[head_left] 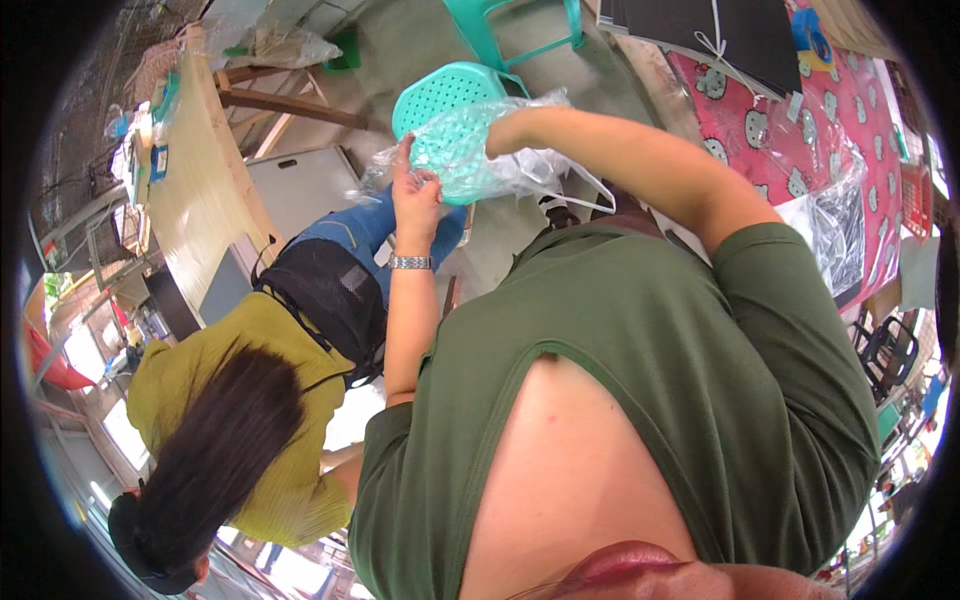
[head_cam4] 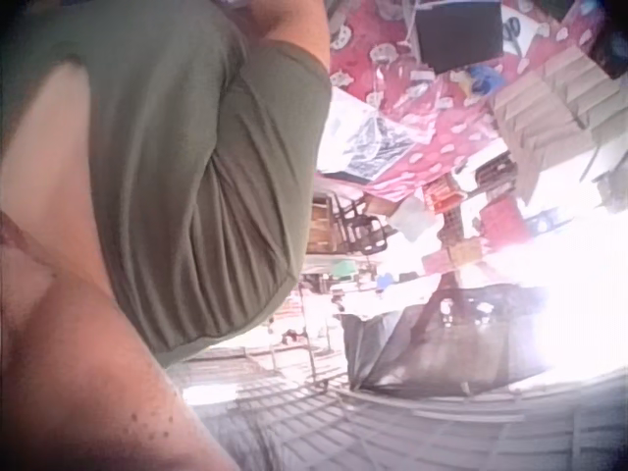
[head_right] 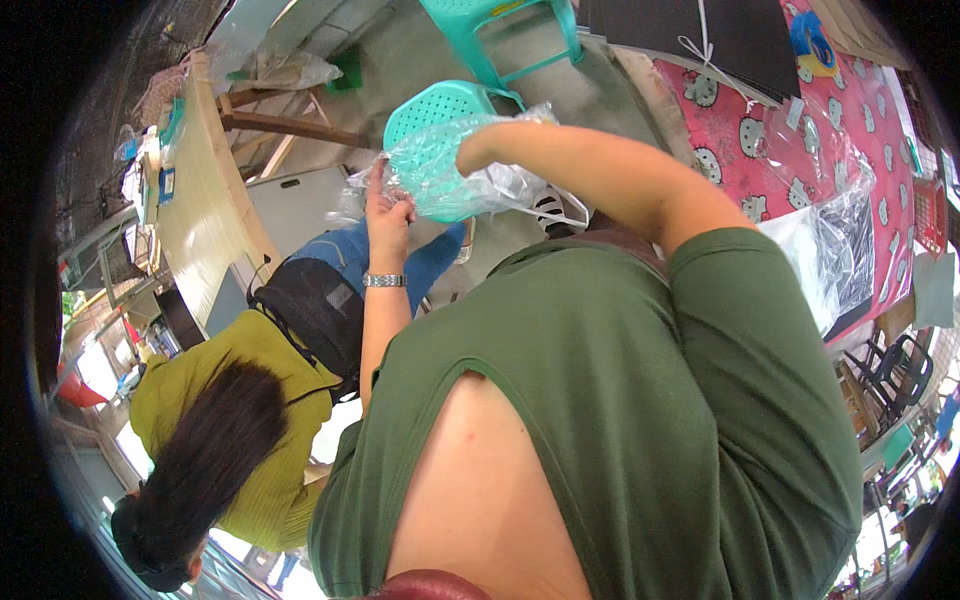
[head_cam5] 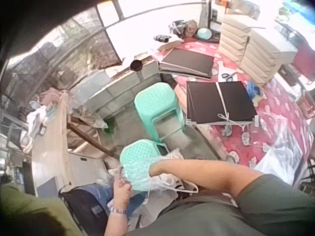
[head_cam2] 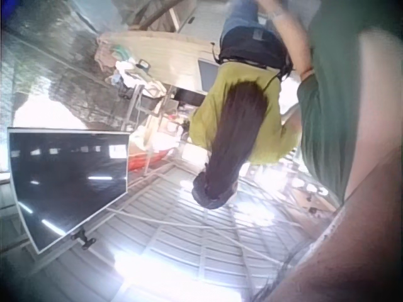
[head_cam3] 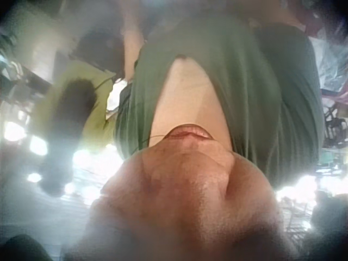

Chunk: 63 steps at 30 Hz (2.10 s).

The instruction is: The person sorts through a stack of black illustration boards, uses scissors to cut a white cord from a plastic bag, ties the cord around a stack of boards, and carries the bundle to a storage area to place it with others.

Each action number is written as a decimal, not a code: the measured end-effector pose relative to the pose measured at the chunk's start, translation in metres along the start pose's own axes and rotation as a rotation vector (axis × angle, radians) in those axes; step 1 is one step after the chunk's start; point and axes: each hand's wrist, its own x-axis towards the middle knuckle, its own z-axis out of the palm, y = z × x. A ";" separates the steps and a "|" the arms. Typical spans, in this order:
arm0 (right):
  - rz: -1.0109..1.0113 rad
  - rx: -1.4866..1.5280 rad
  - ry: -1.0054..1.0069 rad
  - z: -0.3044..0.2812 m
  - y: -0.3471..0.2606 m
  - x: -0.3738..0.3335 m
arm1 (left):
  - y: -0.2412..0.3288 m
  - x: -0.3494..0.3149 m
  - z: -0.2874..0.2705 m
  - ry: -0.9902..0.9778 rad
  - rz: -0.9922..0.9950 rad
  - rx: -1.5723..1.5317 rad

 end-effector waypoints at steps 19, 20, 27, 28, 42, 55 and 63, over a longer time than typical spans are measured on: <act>-0.632 -0.110 0.564 0.023 0.004 0.029 | -0.003 -0.041 0.016 0.101 0.099 -0.055; -0.540 -0.300 0.469 0.029 0.004 0.043 | -0.003 -0.042 0.018 0.103 0.103 -0.063; -0.349 -0.534 0.122 0.047 0.035 0.041 | -0.011 -0.036 0.006 0.170 0.073 -0.052; -0.379 -0.411 0.126 0.034 0.026 0.020 | -0.012 -0.033 0.000 0.190 0.078 -0.057; -0.543 0.487 0.421 0.060 0.109 -0.043 | 0.006 -0.021 0.137 -0.340 0.312 0.466; -0.004 0.418 0.275 0.004 0.245 0.042 | -0.123 0.089 0.049 0.136 0.096 0.614; 0.447 -0.070 0.853 -0.026 0.493 0.189 | -0.239 0.150 0.055 0.327 0.072 1.307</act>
